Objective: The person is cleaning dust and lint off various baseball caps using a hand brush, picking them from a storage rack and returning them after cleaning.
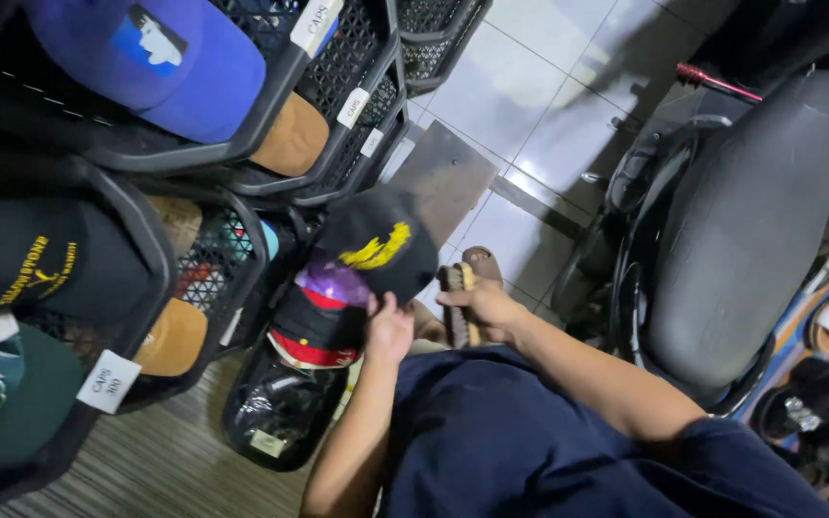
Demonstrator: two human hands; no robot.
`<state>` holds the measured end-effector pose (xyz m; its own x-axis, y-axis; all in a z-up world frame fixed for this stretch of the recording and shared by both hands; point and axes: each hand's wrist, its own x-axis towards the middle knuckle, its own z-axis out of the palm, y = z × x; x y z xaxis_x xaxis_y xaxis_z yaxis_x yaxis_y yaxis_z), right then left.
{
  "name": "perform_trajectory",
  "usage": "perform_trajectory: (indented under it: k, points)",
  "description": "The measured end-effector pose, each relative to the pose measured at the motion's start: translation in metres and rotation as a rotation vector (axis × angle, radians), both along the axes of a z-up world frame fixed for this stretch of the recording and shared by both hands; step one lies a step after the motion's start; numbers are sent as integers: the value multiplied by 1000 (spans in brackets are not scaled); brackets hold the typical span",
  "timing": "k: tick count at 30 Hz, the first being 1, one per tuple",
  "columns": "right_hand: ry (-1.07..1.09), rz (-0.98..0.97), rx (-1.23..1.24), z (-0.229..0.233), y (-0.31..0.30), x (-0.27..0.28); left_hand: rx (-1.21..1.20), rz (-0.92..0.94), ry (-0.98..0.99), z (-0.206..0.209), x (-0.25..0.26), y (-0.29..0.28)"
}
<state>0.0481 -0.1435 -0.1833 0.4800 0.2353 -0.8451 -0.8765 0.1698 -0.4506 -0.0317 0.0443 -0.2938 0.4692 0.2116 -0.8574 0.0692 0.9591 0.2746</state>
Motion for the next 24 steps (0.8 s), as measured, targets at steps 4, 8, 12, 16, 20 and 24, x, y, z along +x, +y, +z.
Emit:
perform_trajectory:
  k: [4, 8, 12, 16, 20, 24]
  points:
    - [-41, -107, 22, -10, -2, 45, 72, -342, 65, 5, 49, -51]
    - [-270, 385, -391, -72, -37, 104, 205, -533, 184, -42, 57, -81]
    - [-467, 787, -547, -163, -62, 182, 203, -692, 273, -14, 63, -87]
    - [-766, 1269, -503, -215, -55, 240, 259, -626, 337, 27, 53, -84]
    - [-1071, 1424, -459, -215, -27, 268, 254, -328, 450, 19, 35, -75]
    - [-1030, 1081, -331, -213, -18, 268, 261, -289, 425, 36, 56, -69]
